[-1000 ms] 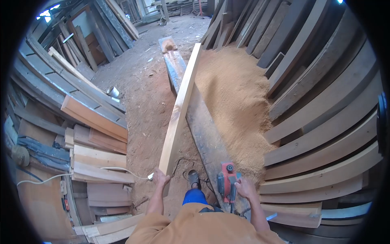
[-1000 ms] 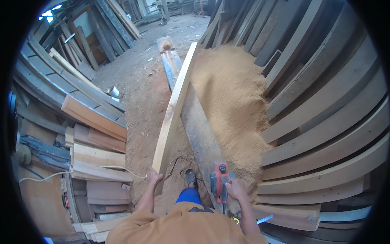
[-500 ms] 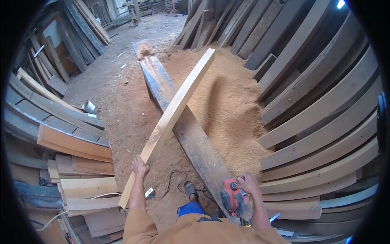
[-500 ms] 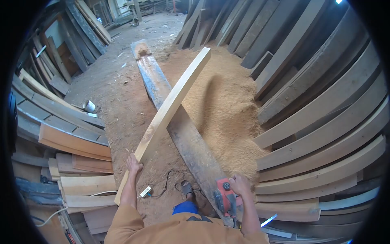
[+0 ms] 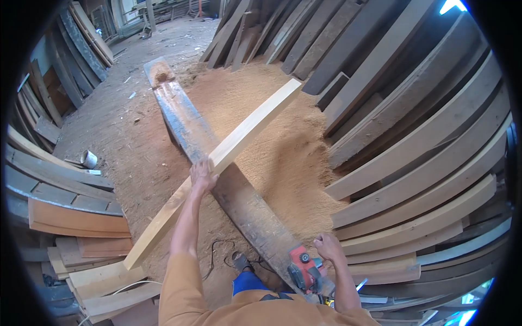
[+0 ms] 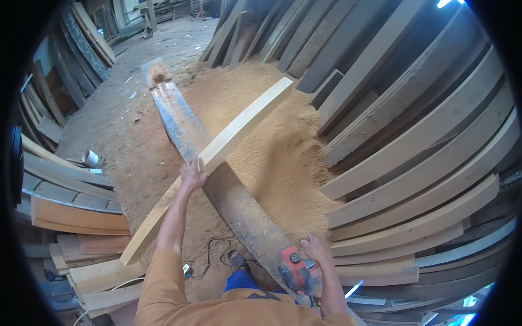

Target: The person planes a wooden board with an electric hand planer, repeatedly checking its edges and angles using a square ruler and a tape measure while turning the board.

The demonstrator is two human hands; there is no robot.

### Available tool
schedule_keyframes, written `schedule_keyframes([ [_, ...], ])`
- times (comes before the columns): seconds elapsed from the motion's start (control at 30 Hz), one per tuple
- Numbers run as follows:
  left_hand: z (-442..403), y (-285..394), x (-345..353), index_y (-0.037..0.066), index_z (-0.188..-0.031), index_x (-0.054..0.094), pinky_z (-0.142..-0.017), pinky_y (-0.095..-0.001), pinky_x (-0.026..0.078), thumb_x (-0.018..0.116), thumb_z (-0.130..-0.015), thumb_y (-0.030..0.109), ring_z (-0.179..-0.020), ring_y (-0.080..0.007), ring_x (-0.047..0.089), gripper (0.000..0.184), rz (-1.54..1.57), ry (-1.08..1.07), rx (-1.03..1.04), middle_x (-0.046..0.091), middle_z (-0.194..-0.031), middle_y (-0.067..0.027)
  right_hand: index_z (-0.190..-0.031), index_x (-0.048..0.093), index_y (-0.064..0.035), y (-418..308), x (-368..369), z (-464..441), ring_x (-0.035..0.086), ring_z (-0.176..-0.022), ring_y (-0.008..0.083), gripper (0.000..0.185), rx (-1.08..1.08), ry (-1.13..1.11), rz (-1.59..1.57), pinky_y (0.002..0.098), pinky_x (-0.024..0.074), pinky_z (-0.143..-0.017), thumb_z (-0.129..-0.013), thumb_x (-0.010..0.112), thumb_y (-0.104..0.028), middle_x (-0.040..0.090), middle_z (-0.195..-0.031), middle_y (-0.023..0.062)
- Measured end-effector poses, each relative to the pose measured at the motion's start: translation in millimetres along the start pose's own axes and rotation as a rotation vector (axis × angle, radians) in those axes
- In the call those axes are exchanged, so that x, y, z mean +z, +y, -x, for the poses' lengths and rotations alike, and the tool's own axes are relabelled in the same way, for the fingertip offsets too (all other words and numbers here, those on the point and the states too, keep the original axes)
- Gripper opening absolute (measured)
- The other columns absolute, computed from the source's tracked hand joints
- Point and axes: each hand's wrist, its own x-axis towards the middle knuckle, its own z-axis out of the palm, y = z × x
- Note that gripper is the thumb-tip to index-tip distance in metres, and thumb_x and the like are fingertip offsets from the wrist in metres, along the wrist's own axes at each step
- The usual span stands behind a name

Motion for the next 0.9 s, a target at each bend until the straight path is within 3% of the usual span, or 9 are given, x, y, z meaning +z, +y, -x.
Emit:
schedule_keyframes([
  [0.1, -42.7, 47.7, 14.2, 0.007, -0.157, 0.031, -0.111, -0.0516, 0.036, 0.086, -0.074, 0.027, -0.128, -0.0430, 0.047, 0.101, 0.031, 0.077, 0.021, 0.053, -0.136, -0.0220, -0.122, 0.062, -0.0037, -8.3, -20.3, -19.2, 0.060, -0.114, 0.0424, 0.042, -0.095, 0.115, 0.034, 0.0505, 0.0469, -0.097, -0.089, 0.068, -0.030, 0.065, -0.118, 0.0255],
  [0.2, -54.8, 96.9, 6.7, 0.005, -0.148, 0.041, -0.107, -0.0531, 0.038, 0.088, -0.072, 0.026, -0.122, -0.0421, 0.050, 0.092, 0.000, 0.093, -0.089, 0.055, -0.130, -0.0203, -0.134, 0.054, -0.0064, -34.7, -53.3, -41.2, 0.052, -0.123, 0.0438, 0.053, -0.207, 0.271, 0.036, 0.0517, 0.0413, -0.105, -0.087, 0.072, -0.025, 0.056, -0.130, 0.0264],
  [0.37, -39.4, 94.4, 19.6, 0.009, -0.129, 0.053, -0.096, -0.0526, 0.042, 0.093, -0.067, 0.030, -0.114, -0.0375, 0.053, 0.076, -0.055, 0.079, -0.009, 0.058, -0.121, -0.0170, -0.150, 0.040, -0.0120, -95.0, -124.1, -81.5, 0.040, -0.132, 0.0453, 0.080, -0.314, 0.598, 0.138, 0.0538, 0.0339, -0.112, -0.082, 0.079, -0.023, 0.032, -0.151, 0.0236],
  [0.53, -15.6, 82.8, 26.5, 0.014, -0.121, 0.058, -0.092, -0.0477, 0.043, 0.092, -0.063, 0.030, -0.110, -0.0326, 0.055, 0.069, -0.183, 0.051, 0.129, 0.060, -0.114, -0.0119, -0.155, 0.034, -0.0126, -115.6, -168.3, -140.8, 0.029, -0.144, 0.0465, 0.091, -0.358, 0.761, 0.458, 0.0553, 0.0254, -0.119, -0.078, 0.083, -0.026, 0.023, -0.160, 0.0243],
  [0.6, -3.3, 73.0, 38.0, 0.014, -0.116, 0.060, -0.092, -0.0475, 0.043, 0.089, -0.059, 0.026, -0.107, -0.0324, 0.057, 0.066, -0.179, 0.071, 0.198, 0.061, -0.110, -0.0112, -0.156, 0.033, -0.0127, -107.2, -163.6, -168.9, 0.026, -0.147, 0.0440, 0.100, -0.323, 0.644, 0.558, 0.0550, 0.0238, -0.120, -0.072, 0.086, -0.028, 0.024, -0.162, 0.0235],
  [0.67, 9.1, 68.7, 36.1, 0.013, -0.115, 0.061, -0.094, -0.0483, 0.044, 0.082, -0.065, 0.023, -0.107, -0.0335, 0.058, 0.055, -0.145, 0.068, 0.297, 0.062, -0.109, -0.0130, -0.150, 0.040, -0.0116, -77.8, -148.6, -194.5, 0.036, -0.142, 0.0395, 0.097, -0.437, 0.505, 0.669, 0.0546, 0.0266, -0.118, -0.068, 0.088, -0.027, 0.042, -0.150, 0.0222],
  [0.73, 22.7, 85.9, 5.2, 0.012, -0.117, 0.061, -0.096, -0.0486, 0.043, 0.078, -0.069, 0.021, -0.110, -0.0348, 0.058, 0.052, -0.100, 0.003, 0.292, 0.062, -0.110, -0.0143, -0.141, 0.049, -0.0102, -69.5, -132.3, -205.4, 0.047, -0.135, 0.0361, 0.080, -0.246, 0.257, 0.633, 0.0549, 0.0309, -0.115, -0.073, 0.086, -0.028, 0.055, -0.140, 0.0192],
  [0.8, 25.8, 83.4, 8.4, 0.013, -0.121, 0.061, -0.101, -0.0515, 0.039, 0.078, -0.072, 0.023, -0.117, -0.0358, 0.054, 0.052, -0.114, -0.079, 0.308, 0.061, -0.116, -0.0147, -0.128, 0.055, -0.0076, -47.8, -95.4, -193.8, 0.056, -0.123, 0.0365, 0.067, -0.203, 0.349, 0.701, 0.0511, 0.0376, -0.109, -0.071, 0.085, -0.026, 0.063, -0.127, 0.0171],
  [0.9, 32.6, 90.4, 9.9, 0.016, -0.130, 0.059, -0.112, -0.0543, 0.031, 0.077, -0.074, 0.023, -0.129, -0.0370, 0.048, 0.059, -0.160, -0.167, 0.358, 0.056, -0.130, -0.0166, -0.126, 0.055, -0.0071, 1.3, -37.4, -199.2, 0.057, -0.123, 0.0379, 0.068, -0.045, 0.184, 0.683, 0.0484, 0.0391, -0.110, -0.071, 0.087, -0.029, 0.062, -0.128, 0.0172],
])
